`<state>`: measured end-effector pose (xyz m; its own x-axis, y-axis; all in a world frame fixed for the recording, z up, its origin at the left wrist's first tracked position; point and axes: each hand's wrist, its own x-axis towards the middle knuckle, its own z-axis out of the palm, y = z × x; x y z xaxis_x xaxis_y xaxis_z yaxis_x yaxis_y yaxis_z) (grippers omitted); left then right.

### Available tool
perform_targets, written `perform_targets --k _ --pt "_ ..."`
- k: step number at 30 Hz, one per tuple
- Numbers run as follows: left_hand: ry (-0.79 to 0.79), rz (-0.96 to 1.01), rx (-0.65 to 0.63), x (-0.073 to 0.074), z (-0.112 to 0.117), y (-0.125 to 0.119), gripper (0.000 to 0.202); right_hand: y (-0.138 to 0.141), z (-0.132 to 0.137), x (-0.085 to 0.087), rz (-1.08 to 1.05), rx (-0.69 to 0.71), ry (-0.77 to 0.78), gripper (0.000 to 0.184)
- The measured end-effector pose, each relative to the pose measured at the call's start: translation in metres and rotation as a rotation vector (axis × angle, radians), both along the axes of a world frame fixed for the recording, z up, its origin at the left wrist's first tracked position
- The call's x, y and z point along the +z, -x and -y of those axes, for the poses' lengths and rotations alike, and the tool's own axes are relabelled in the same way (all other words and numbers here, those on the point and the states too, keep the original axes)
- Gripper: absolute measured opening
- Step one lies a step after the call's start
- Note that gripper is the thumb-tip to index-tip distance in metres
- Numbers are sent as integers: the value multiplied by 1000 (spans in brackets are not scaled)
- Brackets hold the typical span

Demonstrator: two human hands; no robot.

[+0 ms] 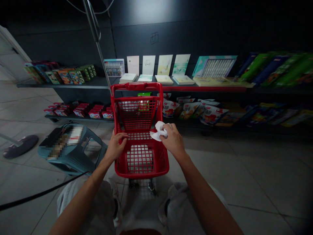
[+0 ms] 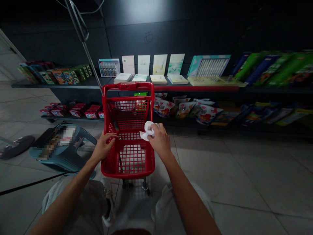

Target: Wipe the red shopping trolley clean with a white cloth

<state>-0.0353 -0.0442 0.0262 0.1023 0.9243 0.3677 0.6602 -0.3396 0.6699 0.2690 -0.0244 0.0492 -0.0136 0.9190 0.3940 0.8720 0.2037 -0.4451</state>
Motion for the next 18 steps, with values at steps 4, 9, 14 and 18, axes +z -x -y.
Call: perform_targets --k 4,9,14,18 --pt "-7 -16 14 1 0 -1 23 2 1 -1 -5 4 -12 22" --pt "-4 -50 -11 0 1 0 23 6 1 -3 -28 10 -41 27" --pt "-15 -115 -54 -3 2 0 27 16 1 -10 16 45 -55 45" --pt "-19 -139 -71 -2 1 1 29 20 -3 -16 41 79 -25 56"
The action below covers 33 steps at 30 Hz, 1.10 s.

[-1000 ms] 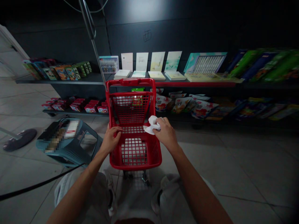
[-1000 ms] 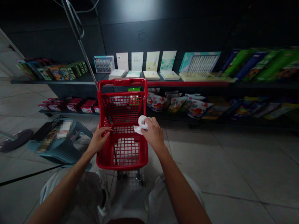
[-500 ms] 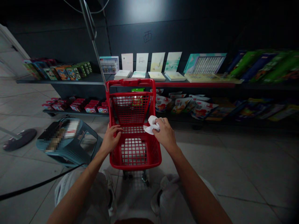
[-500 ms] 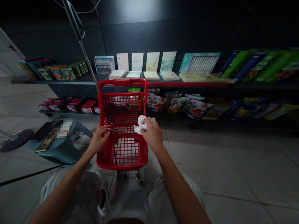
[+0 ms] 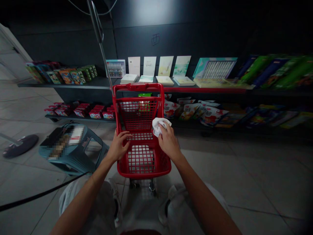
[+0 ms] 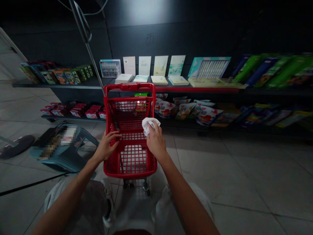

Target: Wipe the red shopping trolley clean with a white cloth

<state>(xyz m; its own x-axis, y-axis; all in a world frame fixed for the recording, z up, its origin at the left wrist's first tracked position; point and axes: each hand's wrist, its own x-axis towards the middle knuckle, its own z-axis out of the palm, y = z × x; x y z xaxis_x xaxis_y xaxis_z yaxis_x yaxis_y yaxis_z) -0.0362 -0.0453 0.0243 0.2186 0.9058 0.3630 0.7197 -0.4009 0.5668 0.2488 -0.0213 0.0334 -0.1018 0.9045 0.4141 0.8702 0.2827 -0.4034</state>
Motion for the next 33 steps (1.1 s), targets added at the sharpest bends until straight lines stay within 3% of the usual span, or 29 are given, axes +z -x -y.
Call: perform_targets --k 7,14,17,22,28,30,33 --pt "-5 -22 -20 0 -7 3 28 10 -28 -3 10 -38 32 58" --pt "-9 32 6 -4 -13 1 31 6 -105 1 -46 -7 -3 54" --pt "-23 103 66 -7 -16 -1 33 6 -120 1 -78 -8 -6 51" --pt "-44 230 227 -9 -18 2 48 3 -84 -12 -19 37 2 42" --pt "-74 315 318 -3 -15 -2 40 -3 -38 -28 -80 85 -6 37" --pt "-53 331 310 -3 7 -6 41 -2 -33 -30 -118 86 -19 37" --pt "56 351 199 -6 78 -1 46 -2 -32 -32 -152 88 -37 39"
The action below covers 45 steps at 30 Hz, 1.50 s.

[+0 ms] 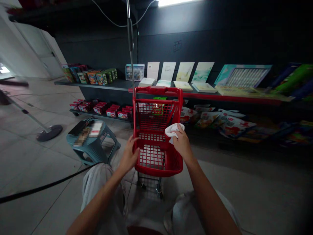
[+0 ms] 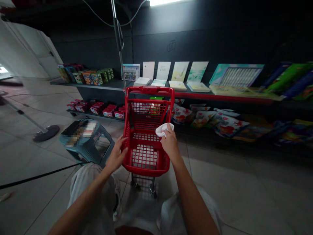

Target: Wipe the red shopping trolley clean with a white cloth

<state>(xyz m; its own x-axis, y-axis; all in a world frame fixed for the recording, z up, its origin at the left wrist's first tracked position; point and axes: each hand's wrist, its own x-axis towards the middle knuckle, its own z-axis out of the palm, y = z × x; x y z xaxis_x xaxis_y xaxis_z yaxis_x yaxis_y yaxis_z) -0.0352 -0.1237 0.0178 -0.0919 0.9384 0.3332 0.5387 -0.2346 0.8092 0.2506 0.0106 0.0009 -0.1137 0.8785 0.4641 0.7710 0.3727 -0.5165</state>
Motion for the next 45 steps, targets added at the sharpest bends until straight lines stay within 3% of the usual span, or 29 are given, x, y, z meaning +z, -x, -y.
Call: perform_targets --k 2,4,5,7,8,9,11,14,16,20,26,37,45 --pt "136 67 -148 -1 67 19 42 -2 0 -1 8 12 -8 40" --pt "407 199 -382 2 132 54 30 -4 -1 -2 36 24 -3 40" --pt "551 289 -490 5 160 77 36 -6 -1 -2 53 25 4 40" --pt "806 419 -649 10 198 129 52 -8 0 -1 79 20 19 40" --pt "931 393 -714 11 206 156 56 -8 0 0 86 17 25 39" --pt "999 348 -630 10 208 182 57 -8 1 0 90 17 26 39" --pt "893 210 -124 3 192 227 52 -8 2 2 93 20 20 39" --pt "442 -124 666 -18 139 272 45 -7 5 3 105 13 9 38" --pt "175 -352 910 -35 103 288 46 -7 6 4 122 1 8 37" --pt "78 -622 871 -66 56 299 55 -7 8 4 138 -5 -2 37" --pt "115 -704 915 -93 35 310 58 -10 8 2 135 17 -33 34" --pt "188 -700 845 -101 32 315 66 -9 8 3 151 -1 -27 33" --pt "186 -762 817 -99 31 317 59 -10 8 2 160 6 -28 34"
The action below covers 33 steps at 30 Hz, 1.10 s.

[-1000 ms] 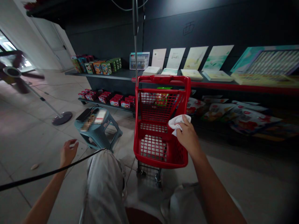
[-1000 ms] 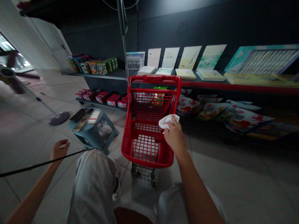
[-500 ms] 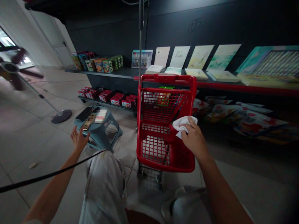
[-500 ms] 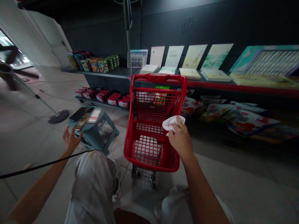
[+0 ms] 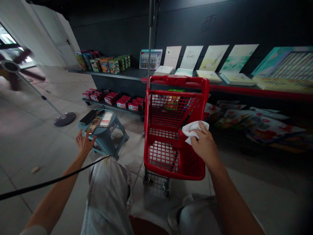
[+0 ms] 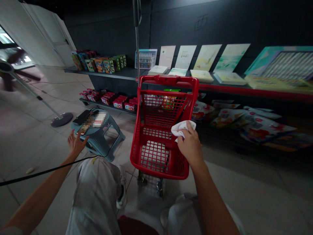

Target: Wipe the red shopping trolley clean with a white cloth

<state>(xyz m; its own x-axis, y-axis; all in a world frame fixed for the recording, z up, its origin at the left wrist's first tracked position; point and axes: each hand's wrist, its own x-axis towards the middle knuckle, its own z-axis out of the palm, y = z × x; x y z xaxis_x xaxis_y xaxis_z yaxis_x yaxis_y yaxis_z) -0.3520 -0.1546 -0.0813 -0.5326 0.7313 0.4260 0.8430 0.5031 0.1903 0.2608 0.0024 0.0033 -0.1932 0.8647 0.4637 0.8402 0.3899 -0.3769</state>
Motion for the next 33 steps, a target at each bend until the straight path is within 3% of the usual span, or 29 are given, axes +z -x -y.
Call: perform_targets --k 17,23,27,31,33 --pt "-17 -22 -25 -9 6 4 68 1 2 2 -3 -13 14 32" --pt "-97 41 -28 7 10 -2 65 3 5 6 -5 -24 31 32" --pt "-346 245 13 15 37 -36 51 4 6 6 -19 -17 24 33" --pt "-541 406 23 9 104 -105 29 6 4 6 -53 -27 0 36" --pt "-591 384 -68 11 141 -143 16 7 3 6 -69 -39 -16 37"
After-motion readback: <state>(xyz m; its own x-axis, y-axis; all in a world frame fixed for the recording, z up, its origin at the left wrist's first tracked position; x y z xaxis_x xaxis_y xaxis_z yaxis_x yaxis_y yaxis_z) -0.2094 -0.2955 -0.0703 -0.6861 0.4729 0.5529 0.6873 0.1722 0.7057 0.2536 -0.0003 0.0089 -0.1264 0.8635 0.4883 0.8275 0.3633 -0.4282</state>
